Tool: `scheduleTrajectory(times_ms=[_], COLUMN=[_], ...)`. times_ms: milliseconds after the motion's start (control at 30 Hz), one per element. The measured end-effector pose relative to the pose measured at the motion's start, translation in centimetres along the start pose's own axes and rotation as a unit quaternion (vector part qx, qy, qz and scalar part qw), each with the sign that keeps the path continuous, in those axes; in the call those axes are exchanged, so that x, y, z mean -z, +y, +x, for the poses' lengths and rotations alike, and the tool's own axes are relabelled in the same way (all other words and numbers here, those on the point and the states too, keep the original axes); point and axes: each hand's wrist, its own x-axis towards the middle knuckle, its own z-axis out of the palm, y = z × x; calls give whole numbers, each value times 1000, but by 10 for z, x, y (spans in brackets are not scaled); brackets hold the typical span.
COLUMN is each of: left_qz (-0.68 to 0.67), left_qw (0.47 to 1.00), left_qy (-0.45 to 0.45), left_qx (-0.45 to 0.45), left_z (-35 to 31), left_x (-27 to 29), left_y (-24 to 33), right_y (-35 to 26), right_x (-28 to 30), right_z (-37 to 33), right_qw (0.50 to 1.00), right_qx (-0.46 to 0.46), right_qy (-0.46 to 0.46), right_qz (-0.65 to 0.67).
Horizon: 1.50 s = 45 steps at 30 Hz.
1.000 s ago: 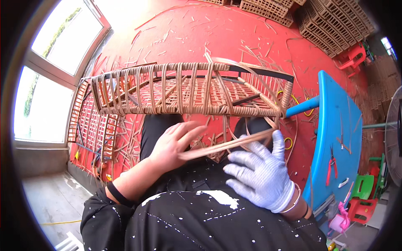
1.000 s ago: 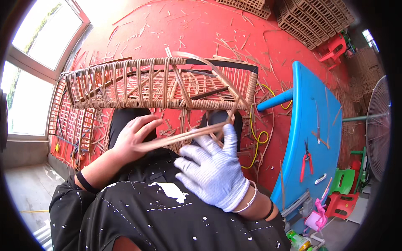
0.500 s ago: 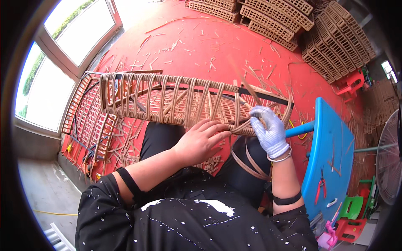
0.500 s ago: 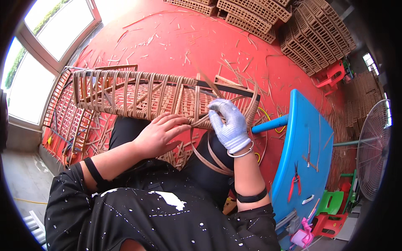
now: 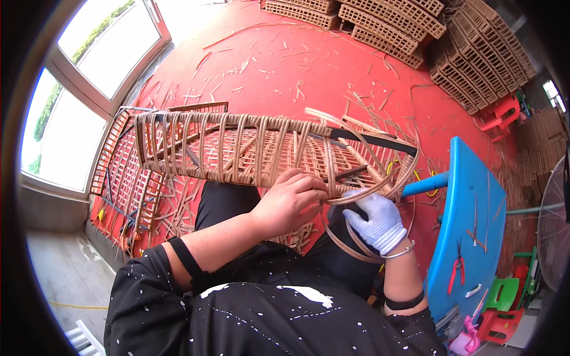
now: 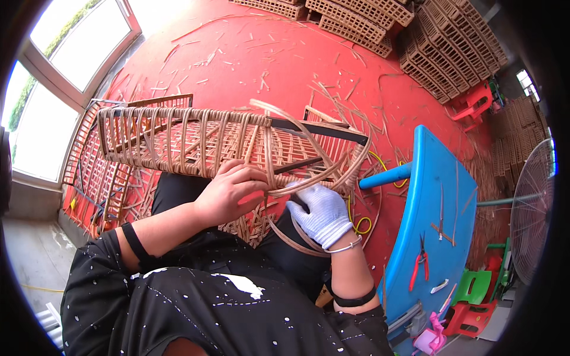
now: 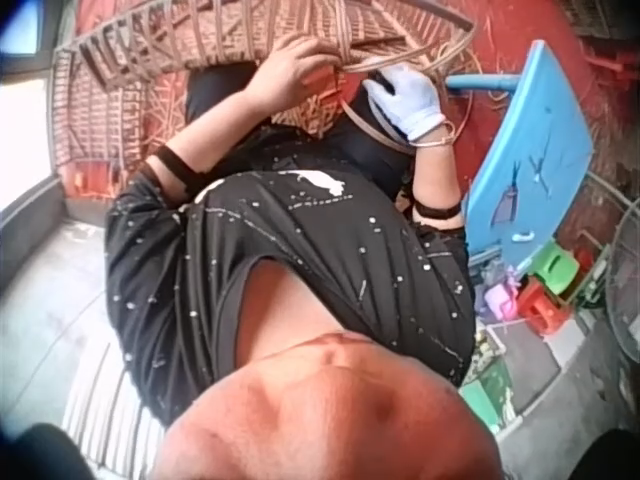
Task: Weaving a basket using wicker strips and securing them with a pneumatic staple gun.
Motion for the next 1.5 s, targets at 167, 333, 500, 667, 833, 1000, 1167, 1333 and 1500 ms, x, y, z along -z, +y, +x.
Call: scheduleTrajectory(times_ms=[167, 333, 500, 667, 833, 1000, 1167, 1333, 1500], left_qz=[-11, -14, -12, 51, 67, -36, -43, -65, -10], left_qw=[1000, 1000, 1000, 997, 994, 996, 986, 986, 993], left_qy=[9, 4, 2, -2, 8, 54, -72, -99, -112], left_qx=[-7, -13, -20, -62, -81, 64, 143, 113, 32], left_z=[-7, -9, -10, -12, -10, 7, 21, 17, 10], left_x=[-2, -1, 0, 2, 2, 7, 32, 40, 23], left_y=[-6, -12, -12, -9, -5, -6, -11, -2, 12], right_y=[0, 10, 27, 43, 56, 60, 56, 47, 40], right_x=[-13, -25, -17, -4, -10, -11, 14, 46, 58], right_z=[21, 35, 8, -22, -36, -39, -37, -45, -45], right_qw=[995, 993, 980, 975, 963, 958, 973, 977, 984], right_qx=[89, 85, 13, -57, -36, -37, -4, -3, 32], right_qy=[34, 32, 88, 125, 143, 157, 51, -39, -32], right_qz=[22, 77, 180, 176, 225, 236, 227, 209, 171])
